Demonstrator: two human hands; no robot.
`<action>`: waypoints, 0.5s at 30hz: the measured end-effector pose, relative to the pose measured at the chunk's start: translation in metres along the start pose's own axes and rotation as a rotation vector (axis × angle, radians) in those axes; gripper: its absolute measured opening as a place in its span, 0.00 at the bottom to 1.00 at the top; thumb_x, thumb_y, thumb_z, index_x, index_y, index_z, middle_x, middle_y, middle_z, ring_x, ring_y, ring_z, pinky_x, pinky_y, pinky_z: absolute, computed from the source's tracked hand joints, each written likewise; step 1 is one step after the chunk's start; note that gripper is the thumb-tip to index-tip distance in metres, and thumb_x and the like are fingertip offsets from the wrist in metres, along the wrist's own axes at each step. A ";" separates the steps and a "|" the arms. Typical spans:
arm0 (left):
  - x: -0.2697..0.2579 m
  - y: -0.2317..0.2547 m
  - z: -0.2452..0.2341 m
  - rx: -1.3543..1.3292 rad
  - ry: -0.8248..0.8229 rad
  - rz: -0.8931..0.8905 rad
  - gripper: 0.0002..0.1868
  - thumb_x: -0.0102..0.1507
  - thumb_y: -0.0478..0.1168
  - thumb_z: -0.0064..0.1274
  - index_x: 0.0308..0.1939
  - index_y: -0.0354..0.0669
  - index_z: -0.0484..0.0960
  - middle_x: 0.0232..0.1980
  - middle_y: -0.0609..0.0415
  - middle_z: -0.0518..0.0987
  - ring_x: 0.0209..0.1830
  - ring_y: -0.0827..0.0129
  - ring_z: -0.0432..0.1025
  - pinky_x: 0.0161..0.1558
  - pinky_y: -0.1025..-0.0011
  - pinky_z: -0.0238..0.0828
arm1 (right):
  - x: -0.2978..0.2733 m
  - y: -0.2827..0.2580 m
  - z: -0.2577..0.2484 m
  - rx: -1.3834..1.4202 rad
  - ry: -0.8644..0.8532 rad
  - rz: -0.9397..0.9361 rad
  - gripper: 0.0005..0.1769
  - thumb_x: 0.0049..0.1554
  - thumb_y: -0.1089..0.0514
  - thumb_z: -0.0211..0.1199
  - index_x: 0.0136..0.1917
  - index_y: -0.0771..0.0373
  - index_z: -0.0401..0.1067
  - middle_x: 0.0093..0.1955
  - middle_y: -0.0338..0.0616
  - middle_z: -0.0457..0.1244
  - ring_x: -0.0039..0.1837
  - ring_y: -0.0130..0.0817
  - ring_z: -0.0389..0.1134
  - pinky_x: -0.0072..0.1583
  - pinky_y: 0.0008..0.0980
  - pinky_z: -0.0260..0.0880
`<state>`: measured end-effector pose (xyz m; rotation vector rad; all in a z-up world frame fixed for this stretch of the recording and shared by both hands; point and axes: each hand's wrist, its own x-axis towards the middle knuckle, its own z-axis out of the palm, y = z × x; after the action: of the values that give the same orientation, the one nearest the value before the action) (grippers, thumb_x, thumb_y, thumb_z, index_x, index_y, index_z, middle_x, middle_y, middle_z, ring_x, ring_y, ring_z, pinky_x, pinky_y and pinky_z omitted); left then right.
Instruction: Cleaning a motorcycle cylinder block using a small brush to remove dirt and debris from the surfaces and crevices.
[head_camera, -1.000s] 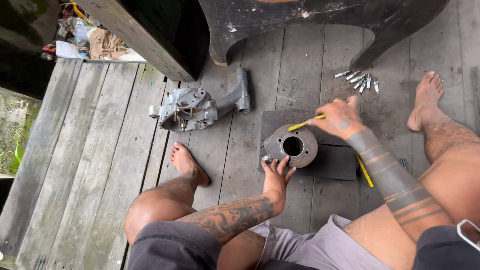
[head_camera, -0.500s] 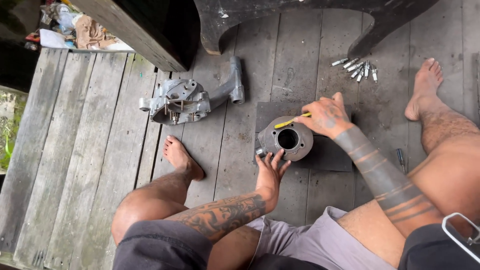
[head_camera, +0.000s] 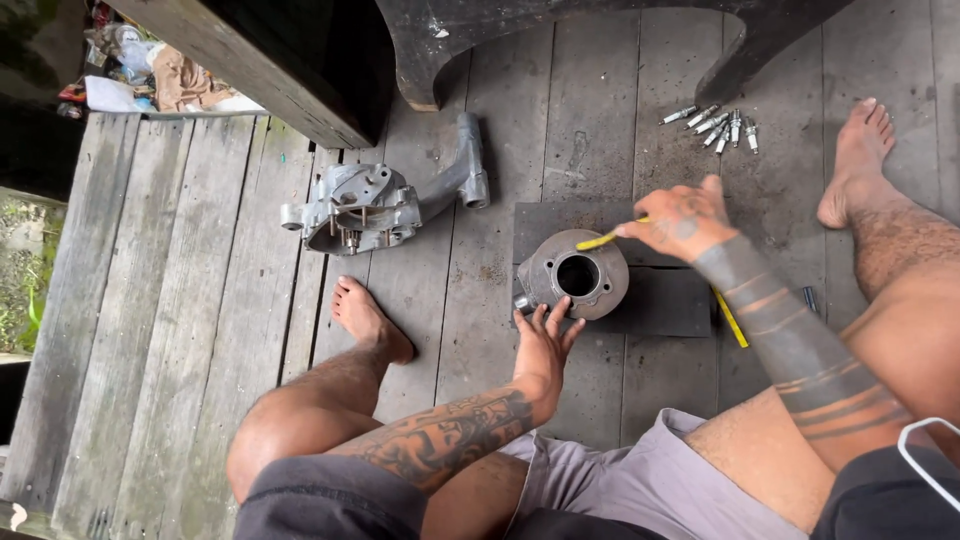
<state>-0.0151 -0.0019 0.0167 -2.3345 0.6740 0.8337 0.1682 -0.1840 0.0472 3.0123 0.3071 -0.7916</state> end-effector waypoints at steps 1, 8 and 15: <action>-0.002 -0.003 0.002 -0.005 0.000 0.001 0.42 0.71 0.52 0.46 0.83 0.61 0.39 0.86 0.46 0.32 0.82 0.50 0.47 0.71 0.33 0.51 | -0.003 -0.006 0.005 -0.004 -0.003 -0.001 0.27 0.61 0.30 0.57 0.61 0.48 0.79 0.53 0.38 0.75 0.61 0.37 0.73 0.62 0.43 0.49; -0.006 -0.004 -0.005 0.043 0.012 -0.002 0.42 0.71 0.51 0.46 0.83 0.60 0.41 0.86 0.45 0.35 0.82 0.50 0.50 0.70 0.34 0.53 | -0.022 0.009 0.015 0.023 -0.109 0.087 0.30 0.60 0.28 0.55 0.65 0.46 0.76 0.55 0.35 0.74 0.64 0.38 0.71 0.66 0.48 0.50; 0.000 0.005 -0.002 0.047 -0.006 -0.020 0.41 0.71 0.51 0.46 0.83 0.57 0.42 0.86 0.42 0.35 0.82 0.49 0.50 0.71 0.34 0.52 | -0.023 -0.005 0.078 0.197 0.111 0.016 0.26 0.66 0.34 0.48 0.60 0.49 0.78 0.51 0.41 0.74 0.57 0.46 0.75 0.60 0.52 0.68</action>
<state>-0.0171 -0.0066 0.0168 -2.2920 0.6603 0.8066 0.1097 -0.1886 -0.0092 3.2458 0.2171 -0.6939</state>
